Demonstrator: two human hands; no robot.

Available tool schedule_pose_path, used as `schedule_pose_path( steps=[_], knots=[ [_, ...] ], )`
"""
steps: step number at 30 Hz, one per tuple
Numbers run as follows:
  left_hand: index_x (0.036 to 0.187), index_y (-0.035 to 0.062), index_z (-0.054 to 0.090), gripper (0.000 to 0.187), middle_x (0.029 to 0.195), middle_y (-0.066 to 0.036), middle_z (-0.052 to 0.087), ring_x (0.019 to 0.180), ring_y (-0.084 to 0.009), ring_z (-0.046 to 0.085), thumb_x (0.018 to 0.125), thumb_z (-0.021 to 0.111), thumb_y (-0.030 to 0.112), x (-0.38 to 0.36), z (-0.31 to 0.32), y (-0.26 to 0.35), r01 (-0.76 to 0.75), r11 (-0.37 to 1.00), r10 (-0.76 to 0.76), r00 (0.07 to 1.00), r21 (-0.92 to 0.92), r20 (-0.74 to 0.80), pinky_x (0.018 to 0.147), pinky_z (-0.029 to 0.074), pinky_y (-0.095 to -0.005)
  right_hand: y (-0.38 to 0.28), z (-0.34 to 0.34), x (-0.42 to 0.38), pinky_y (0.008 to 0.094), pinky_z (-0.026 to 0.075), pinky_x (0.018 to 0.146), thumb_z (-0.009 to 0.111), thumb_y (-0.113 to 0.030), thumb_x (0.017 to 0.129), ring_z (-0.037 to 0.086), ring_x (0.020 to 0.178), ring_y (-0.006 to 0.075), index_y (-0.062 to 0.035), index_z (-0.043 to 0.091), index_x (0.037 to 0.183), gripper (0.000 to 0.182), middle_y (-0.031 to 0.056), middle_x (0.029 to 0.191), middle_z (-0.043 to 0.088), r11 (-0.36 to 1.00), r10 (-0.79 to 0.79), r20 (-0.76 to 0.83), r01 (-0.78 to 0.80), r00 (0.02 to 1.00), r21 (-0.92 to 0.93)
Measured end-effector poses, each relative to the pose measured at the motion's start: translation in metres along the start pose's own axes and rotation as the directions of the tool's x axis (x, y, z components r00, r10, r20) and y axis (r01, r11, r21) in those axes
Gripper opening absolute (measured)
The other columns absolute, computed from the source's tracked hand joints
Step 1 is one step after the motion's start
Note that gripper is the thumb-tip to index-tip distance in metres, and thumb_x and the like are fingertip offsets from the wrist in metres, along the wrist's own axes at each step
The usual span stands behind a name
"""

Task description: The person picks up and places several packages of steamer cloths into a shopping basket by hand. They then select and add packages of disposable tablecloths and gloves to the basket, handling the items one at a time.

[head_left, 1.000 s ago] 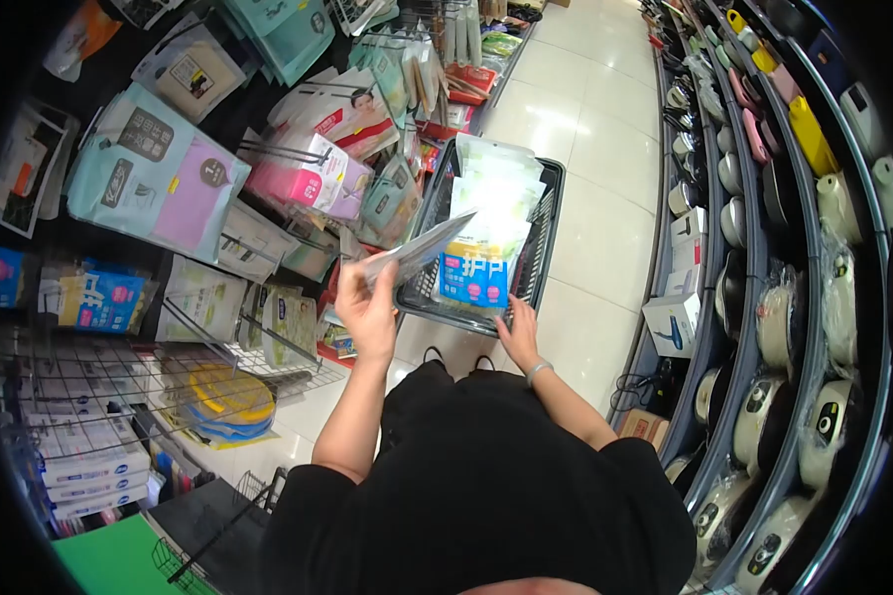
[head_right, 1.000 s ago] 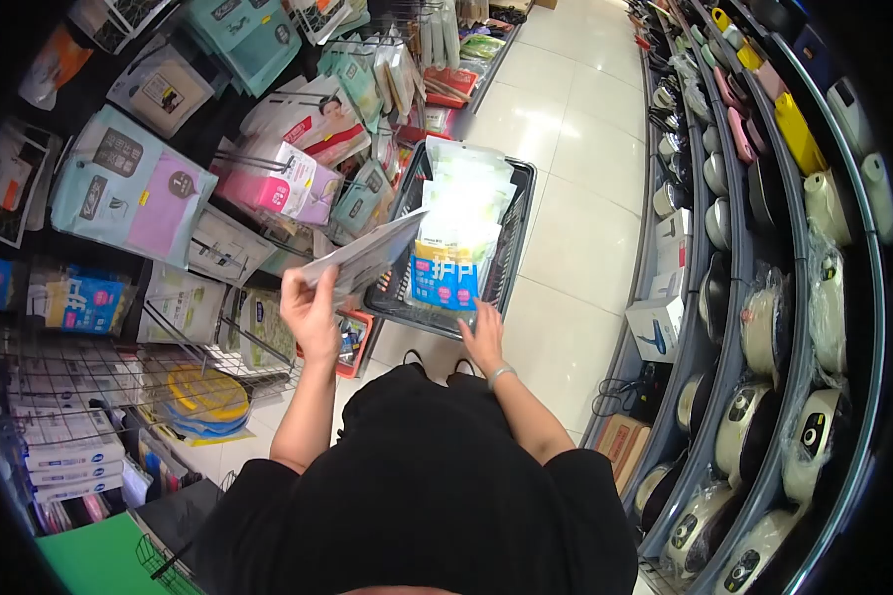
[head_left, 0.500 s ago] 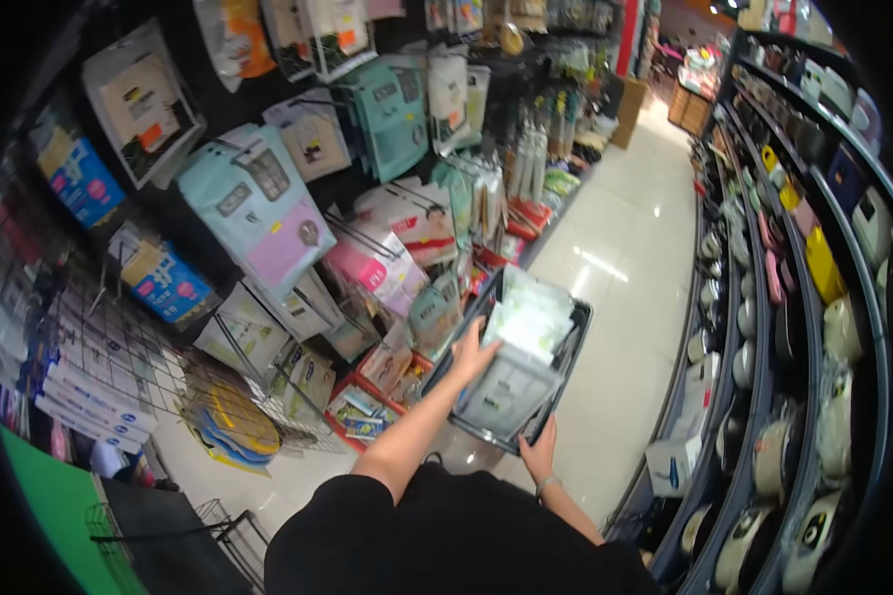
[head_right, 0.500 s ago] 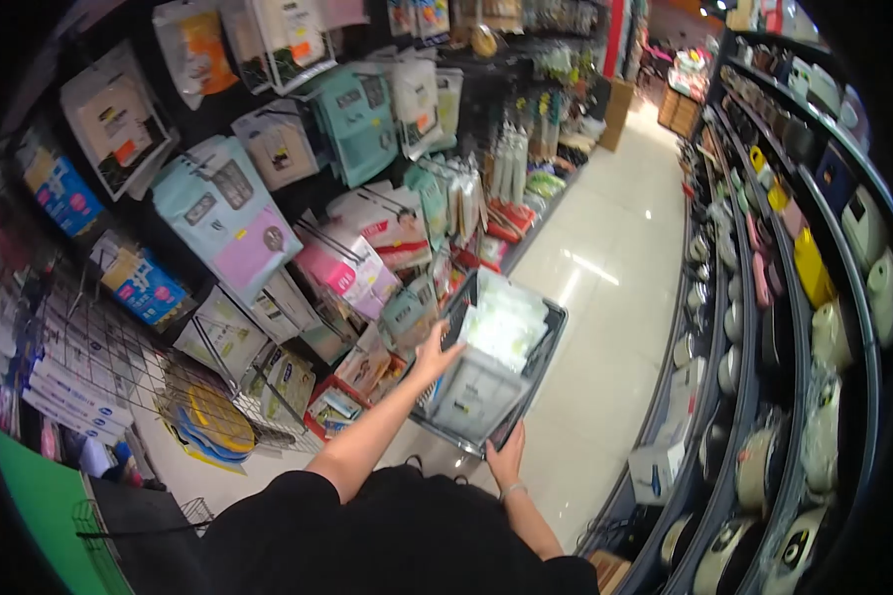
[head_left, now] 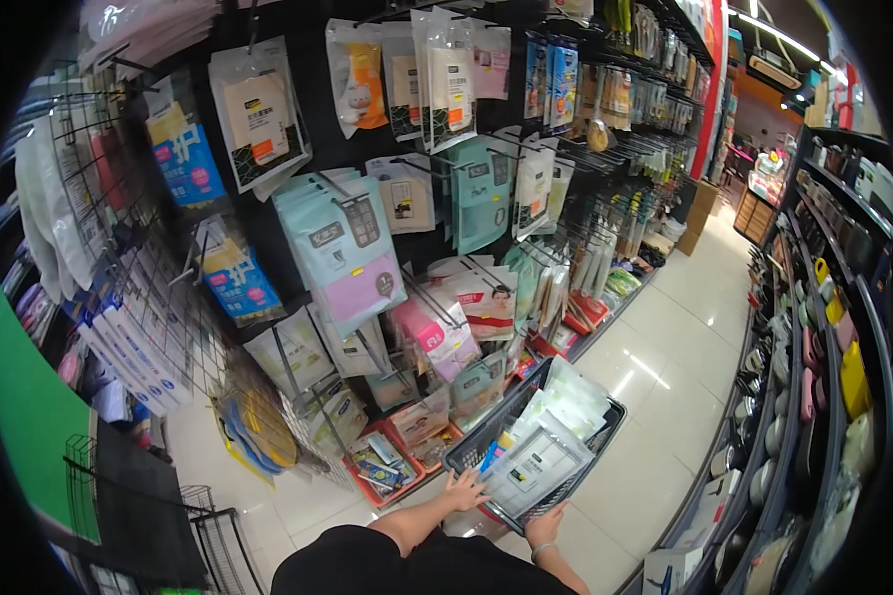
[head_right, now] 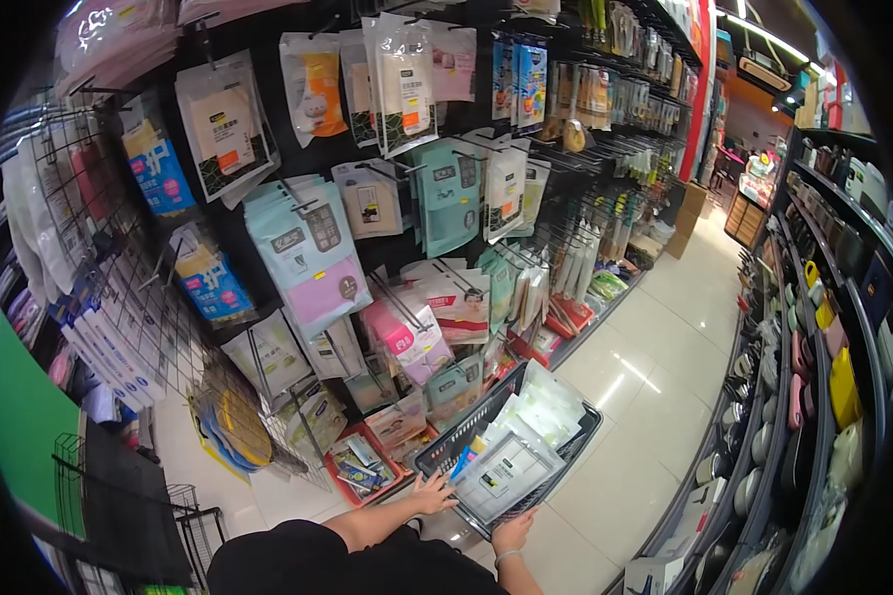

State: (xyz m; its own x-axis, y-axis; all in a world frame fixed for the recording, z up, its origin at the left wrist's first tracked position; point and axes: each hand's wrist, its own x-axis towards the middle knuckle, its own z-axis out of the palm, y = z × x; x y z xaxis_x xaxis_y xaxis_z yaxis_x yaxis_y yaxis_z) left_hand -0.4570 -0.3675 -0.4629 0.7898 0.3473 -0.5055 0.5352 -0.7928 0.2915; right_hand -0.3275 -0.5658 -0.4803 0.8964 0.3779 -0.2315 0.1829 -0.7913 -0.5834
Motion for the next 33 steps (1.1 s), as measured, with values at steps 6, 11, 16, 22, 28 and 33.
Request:
schedule_pose_path(
  steps=[6,11,16,22,28,33],
  knots=[
    [0.136,0.0246,0.041,0.06,0.148,-0.011,0.024,0.139,-0.029,0.01,0.09,0.032,0.061,0.005,0.011,-0.004,-0.008,1.0,0.007,0.999,-0.018,-0.05,0.106,0.002,-0.0625,-0.003,0.001,-0.002,0.0481,0.043,0.091,0.063,-0.007,0.073,0.049,0.108,0.0432,-0.0051,-0.012,0.144,0.103,0.0278,0.121,0.039,0.992,0.115,0.03,-0.113,0.993,-0.046],
    [0.106,0.0112,0.061,0.035,0.103,-0.019,0.062,0.1,-0.0327,0.059,0.087,0.049,0.039,0.029,-0.055,0.011,-0.118,0.904,-0.069,0.908,-0.411,-0.412,0.086,0.037,-0.0524,-0.003,-0.005,-0.007,0.0484,0.046,0.084,0.056,-0.005,0.077,0.056,0.098,0.0397,-0.007,-0.007,0.145,0.092,0.0251,0.117,0.042,0.994,0.087,-0.004,-0.088,0.996,-0.064],
    [0.113,-0.0003,0.057,0.033,0.114,-0.018,0.059,0.109,-0.0322,0.054,0.086,0.059,0.019,-0.025,-0.285,0.065,-0.589,0.727,-0.243,0.262,-0.354,-0.934,0.094,0.04,-0.0374,-0.009,-0.007,-0.007,0.0485,0.046,0.085,0.055,-0.005,0.077,0.055,0.101,0.0396,-0.0088,-0.009,0.145,0.093,0.0238,0.118,0.043,0.992,0.121,0.03,-0.12,0.992,-0.041],
    [0.116,-0.0012,0.043,0.045,0.112,-0.019,0.047,0.109,-0.0358,0.043,0.082,0.065,0.017,-0.082,-0.526,0.064,-0.528,0.849,-0.299,-0.498,0.012,-0.814,0.095,0.033,-0.042,-0.006,-0.005,-0.005,0.0476,0.046,0.085,0.054,-0.004,0.077,0.054,0.102,0.04,-0.0127,-0.01,0.145,0.094,0.0233,0.12,0.042,0.992,0.124,0.016,-0.125,0.992,0.013],
    [0.136,0.0047,0.025,0.1,0.138,-0.017,0.036,0.13,-0.0324,0.032,0.06,0.081,0.038,-0.088,-0.659,0.042,-0.404,0.761,-0.626,-0.252,-0.507,-0.738,0.105,0.022,-0.0474,-0.001,0.002,-0.004,0.0475,0.046,0.084,0.055,-0.003,0.077,0.054,0.101,0.0415,-0.0135,-0.01,0.146,0.095,0.0242,0.118,0.042,0.987,0.147,0.006,-0.147,0.989,0.063],
    [0.137,0.0029,0.026,0.1,0.128,-0.017,0.049,0.117,-0.0297,0.049,0.057,0.084,0.019,-0.079,-0.714,-0.015,-0.576,0.746,-0.466,-0.091,-0.335,-0.88,0.1,0.035,-0.0406,0.005,0.01,-0.001,0.0478,0.046,0.083,0.055,-0.003,0.076,0.054,0.1,0.0428,-0.0125,-0.01,0.146,0.095,0.0243,0.116,0.042,0.982,0.138,-0.031,-0.133,0.99,0.137]
  ],
)
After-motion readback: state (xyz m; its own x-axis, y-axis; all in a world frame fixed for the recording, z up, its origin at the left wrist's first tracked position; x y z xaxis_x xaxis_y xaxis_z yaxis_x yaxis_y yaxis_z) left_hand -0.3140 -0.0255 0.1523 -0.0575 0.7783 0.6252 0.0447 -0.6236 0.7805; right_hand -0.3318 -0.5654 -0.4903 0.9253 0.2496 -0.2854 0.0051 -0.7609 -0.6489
